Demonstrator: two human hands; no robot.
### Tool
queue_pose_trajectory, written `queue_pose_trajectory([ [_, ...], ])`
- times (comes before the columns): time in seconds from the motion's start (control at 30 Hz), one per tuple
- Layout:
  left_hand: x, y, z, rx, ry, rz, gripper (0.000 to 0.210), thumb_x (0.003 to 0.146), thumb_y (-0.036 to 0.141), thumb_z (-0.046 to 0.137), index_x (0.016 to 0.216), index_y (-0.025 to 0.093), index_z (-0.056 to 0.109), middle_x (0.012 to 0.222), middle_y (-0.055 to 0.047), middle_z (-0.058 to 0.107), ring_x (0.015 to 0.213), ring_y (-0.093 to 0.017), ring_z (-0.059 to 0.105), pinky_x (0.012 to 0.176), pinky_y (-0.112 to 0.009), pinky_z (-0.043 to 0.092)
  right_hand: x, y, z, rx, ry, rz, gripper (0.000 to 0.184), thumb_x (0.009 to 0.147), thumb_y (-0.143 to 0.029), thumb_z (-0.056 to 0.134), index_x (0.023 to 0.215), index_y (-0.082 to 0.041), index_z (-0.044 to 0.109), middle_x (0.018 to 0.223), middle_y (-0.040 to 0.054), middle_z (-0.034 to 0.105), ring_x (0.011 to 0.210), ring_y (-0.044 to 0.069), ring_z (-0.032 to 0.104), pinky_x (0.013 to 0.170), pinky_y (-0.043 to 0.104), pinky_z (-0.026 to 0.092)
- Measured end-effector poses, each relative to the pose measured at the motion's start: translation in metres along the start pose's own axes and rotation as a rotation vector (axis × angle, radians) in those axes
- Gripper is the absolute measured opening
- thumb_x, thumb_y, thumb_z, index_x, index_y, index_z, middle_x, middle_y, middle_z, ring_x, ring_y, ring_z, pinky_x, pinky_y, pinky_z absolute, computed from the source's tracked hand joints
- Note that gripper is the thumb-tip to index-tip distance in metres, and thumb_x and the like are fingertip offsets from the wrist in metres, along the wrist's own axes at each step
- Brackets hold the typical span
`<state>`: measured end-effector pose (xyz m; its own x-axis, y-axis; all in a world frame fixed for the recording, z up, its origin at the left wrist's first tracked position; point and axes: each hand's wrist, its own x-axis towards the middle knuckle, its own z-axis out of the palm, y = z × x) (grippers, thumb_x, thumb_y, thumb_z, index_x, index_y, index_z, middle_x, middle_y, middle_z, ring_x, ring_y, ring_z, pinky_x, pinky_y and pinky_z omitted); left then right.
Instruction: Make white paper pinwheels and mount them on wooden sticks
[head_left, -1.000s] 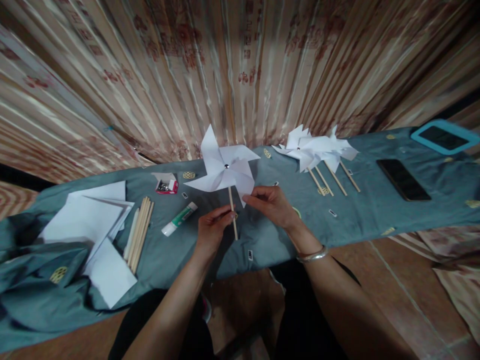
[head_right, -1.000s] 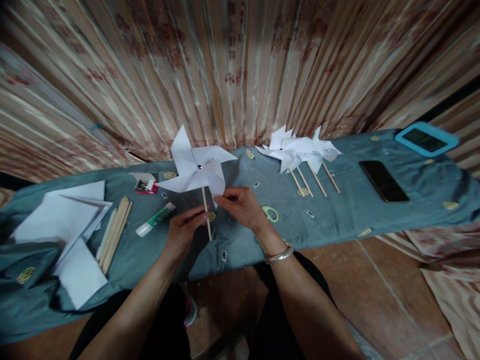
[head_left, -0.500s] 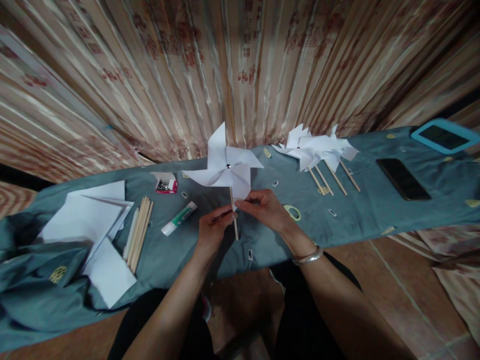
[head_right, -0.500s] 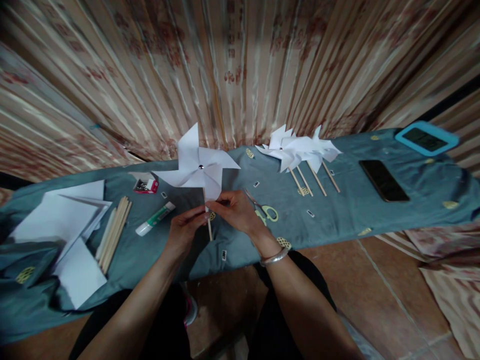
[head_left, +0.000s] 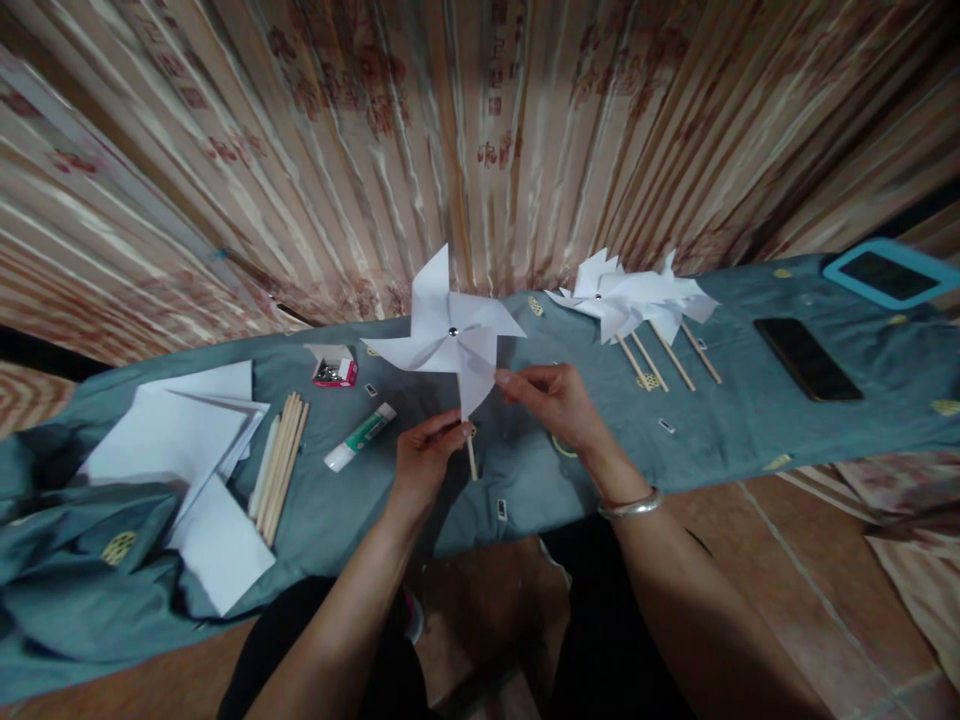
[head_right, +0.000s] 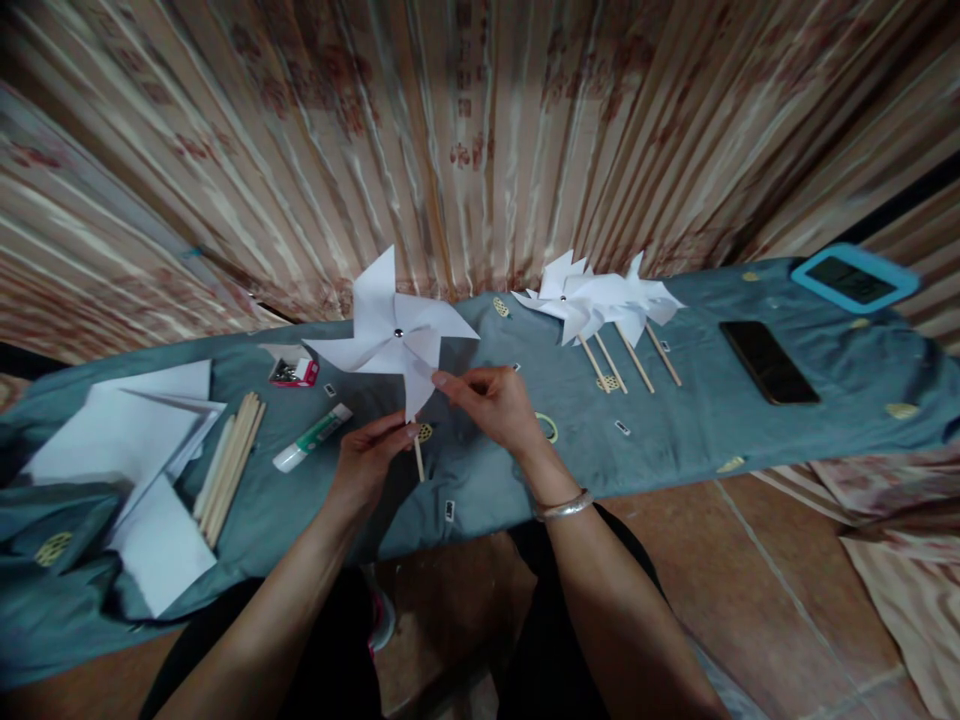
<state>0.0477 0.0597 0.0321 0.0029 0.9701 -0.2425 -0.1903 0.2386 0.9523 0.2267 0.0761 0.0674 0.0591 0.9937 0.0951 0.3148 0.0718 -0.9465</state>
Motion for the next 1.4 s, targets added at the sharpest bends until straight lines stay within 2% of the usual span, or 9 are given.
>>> queue_pose_trajectory([
  [0.07, 0.000, -0.001, 0.000, 0.002, -0.003, -0.010, 0.026, 0.058, 0.025, 0.082, 0.083, 0.018, 0.080, 0.071, -0.004, 0.074, 0.062, -0.012, 0.057, 0.063, -0.025, 0.044, 0.006, 0.003, -0.010, 0.018, 0.184, -0.006, 0.047, 0.079, -0.056, 0.063, 0.052, -0.017, 0.065, 0.048, -0.0015, 0.054, 0.049, 0.011, 0.046, 0.051, 0.026, 0.033],
  [0.13, 0.000, -0.003, 0.001, 0.005, -0.009, -0.032, 0.027, 0.056, 0.026, 0.083, 0.081, 0.017, 0.080, 0.070, -0.004, 0.073, 0.062, -0.013, 0.058, 0.063, -0.026, 0.045, 0.013, 0.008, -0.019, 0.030, 0.357, -0.036, 0.038, 0.078, -0.050, 0.065, 0.059, -0.018, 0.067, 0.055, -0.0009, 0.058, 0.055, 0.013, 0.051, 0.057, 0.026, 0.039],
  [0.2, -0.001, -0.003, 0.002, 0.009, -0.023, -0.062, 0.029, 0.053, 0.027, 0.085, 0.080, 0.018, 0.080, 0.071, -0.004, 0.074, 0.063, -0.014, 0.059, 0.065, -0.027, 0.047, 0.020, 0.013, -0.025, 0.014, 0.437, -0.058, 0.028, 0.076, -0.044, 0.068, 0.076, -0.017, 0.073, 0.065, 0.0003, 0.064, 0.063, 0.014, 0.056, 0.065, 0.028, 0.045],
  [0.23, -0.002, -0.003, 0.002, 0.008, -0.033, -0.079, 0.029, 0.052, 0.028, 0.086, 0.079, 0.018, 0.079, 0.072, -0.005, 0.074, 0.063, -0.014, 0.060, 0.065, -0.028, 0.048, 0.024, 0.016, -0.027, -0.005, 0.442, -0.058, 0.029, 0.075, -0.043, 0.069, 0.086, -0.017, 0.074, 0.071, 0.0015, 0.067, 0.067, 0.015, 0.059, 0.069, 0.030, 0.046],
  [0.33, -0.004, 0.000, 0.003, -0.007, -0.071, -0.126, 0.030, 0.049, 0.029, 0.087, 0.076, 0.018, 0.079, 0.073, -0.005, 0.075, 0.064, -0.014, 0.061, 0.067, -0.028, 0.049, 0.031, 0.024, -0.032, -0.057, 0.389, -0.038, 0.037, 0.074, -0.042, 0.069, 0.100, -0.016, 0.074, 0.084, 0.0055, 0.072, 0.076, 0.018, 0.063, 0.075, 0.034, 0.048],
  [0.5, -0.006, 0.004, 0.003, -0.009, -0.119, -0.143, 0.031, 0.049, 0.030, 0.088, 0.076, 0.017, 0.079, 0.074, -0.006, 0.075, 0.065, -0.015, 0.063, 0.068, -0.029, 0.050, 0.035, 0.030, -0.033, -0.032, 0.273, -0.015, 0.028, 0.074, -0.043, 0.068, 0.088, -0.019, 0.076, 0.081, 0.0044, 0.073, 0.073, 0.017, 0.062, 0.070, 0.032, 0.048],
  [0.77, -0.004, 0.002, 0.002, -0.013, -0.098, -0.093, 0.028, 0.053, 0.029, 0.087, 0.078, 0.018, 0.080, 0.077, -0.006, 0.076, 0.069, -0.016, 0.063, 0.068, -0.028, 0.048, 0.031, 0.022, -0.028, 0.087, 0.251, 0.037, 0.032, 0.069, -0.049, 0.071, 0.067, -0.018, 0.070, 0.063, 0.0000, 0.064, 0.058, 0.013, 0.051, 0.058, 0.027, 0.039],
  [0.97, -0.003, 0.002, 0.001, -0.027, -0.072, -0.066, 0.028, 0.054, 0.027, 0.085, 0.081, 0.018, 0.080, 0.086, -0.009, 0.077, 0.075, -0.017, 0.065, 0.070, -0.029, 0.049, 0.028, 0.017, -0.025, 0.132, 0.190, 0.070, 0.033, 0.066, -0.050, 0.074, 0.067, -0.018, 0.069, 0.057, -0.0014, 0.059, 0.055, 0.013, 0.048, 0.053, 0.026, 0.036],
  [1.4, -0.001, 0.004, 0.000, -0.009, -0.022, -0.043, 0.029, 0.054, 0.028, 0.085, 0.080, 0.018, 0.080, 0.077, -0.006, 0.076, 0.062, -0.013, 0.059, 0.063, -0.028, 0.048, 0.023, 0.022, -0.010, 0.129, 0.076, 0.061, 0.039, 0.069, -0.057, 0.071, 0.067, -0.018, 0.069, 0.057, -0.0019, 0.057, 0.052, 0.011, 0.046, 0.050, 0.025, 0.033],
])
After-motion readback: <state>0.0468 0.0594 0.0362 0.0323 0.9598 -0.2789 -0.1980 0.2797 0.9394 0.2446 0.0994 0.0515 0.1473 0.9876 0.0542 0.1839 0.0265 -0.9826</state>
